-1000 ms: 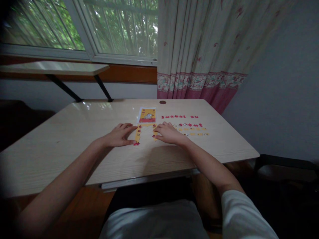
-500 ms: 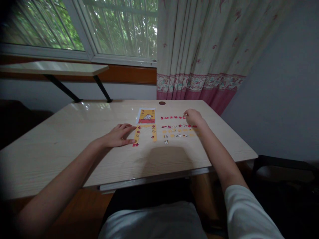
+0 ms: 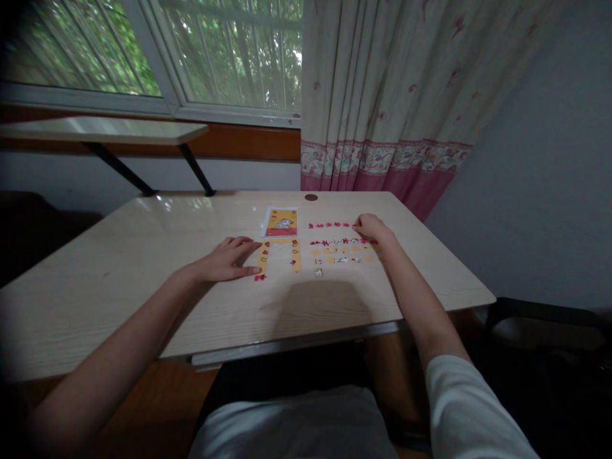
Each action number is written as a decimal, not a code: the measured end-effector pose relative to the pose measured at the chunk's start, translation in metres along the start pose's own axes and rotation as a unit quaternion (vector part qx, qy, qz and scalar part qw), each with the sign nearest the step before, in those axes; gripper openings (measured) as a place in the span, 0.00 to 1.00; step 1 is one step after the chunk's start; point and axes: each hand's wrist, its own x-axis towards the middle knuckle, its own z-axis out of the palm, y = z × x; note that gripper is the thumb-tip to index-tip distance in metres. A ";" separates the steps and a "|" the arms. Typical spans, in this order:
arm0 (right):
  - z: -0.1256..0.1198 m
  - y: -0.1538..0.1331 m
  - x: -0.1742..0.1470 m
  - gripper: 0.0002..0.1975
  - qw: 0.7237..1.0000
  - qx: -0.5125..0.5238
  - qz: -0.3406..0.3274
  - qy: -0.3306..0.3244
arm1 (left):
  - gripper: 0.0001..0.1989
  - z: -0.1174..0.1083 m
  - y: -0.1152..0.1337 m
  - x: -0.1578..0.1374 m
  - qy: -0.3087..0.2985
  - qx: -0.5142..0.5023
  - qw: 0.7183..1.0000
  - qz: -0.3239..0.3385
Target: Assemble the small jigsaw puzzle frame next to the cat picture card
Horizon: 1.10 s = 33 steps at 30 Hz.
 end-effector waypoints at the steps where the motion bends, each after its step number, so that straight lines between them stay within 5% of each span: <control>1: -0.001 0.001 0.000 0.11 1.000 0.002 0.000 -0.006 | 0.43 0.000 0.000 0.000 -0.001 0.001 1.000 -0.001; 8: 0.002 0.004 -0.004 0.12 0.995 0.092 0.012 0.026 | 0.43 0.000 0.000 0.001 -0.005 0.002 1.000 -0.002; 19: 0.006 -0.007 -0.010 0.12 0.940 0.338 0.006 0.047 | 0.42 0.001 -0.003 0.000 0.014 -0.018 1.000 0.004; 25: -0.009 -0.053 -0.025 0.09 0.902 0.413 -0.119 0.031 | 0.27 -0.010 0.017 0.009 0.102 -0.136 0.985 0.033; 33: 0.002 -0.125 -0.064 0.14 0.815 0.521 -0.251 -0.042 | 0.15 -0.017 0.069 0.032 0.028 -0.345 0.936 0.065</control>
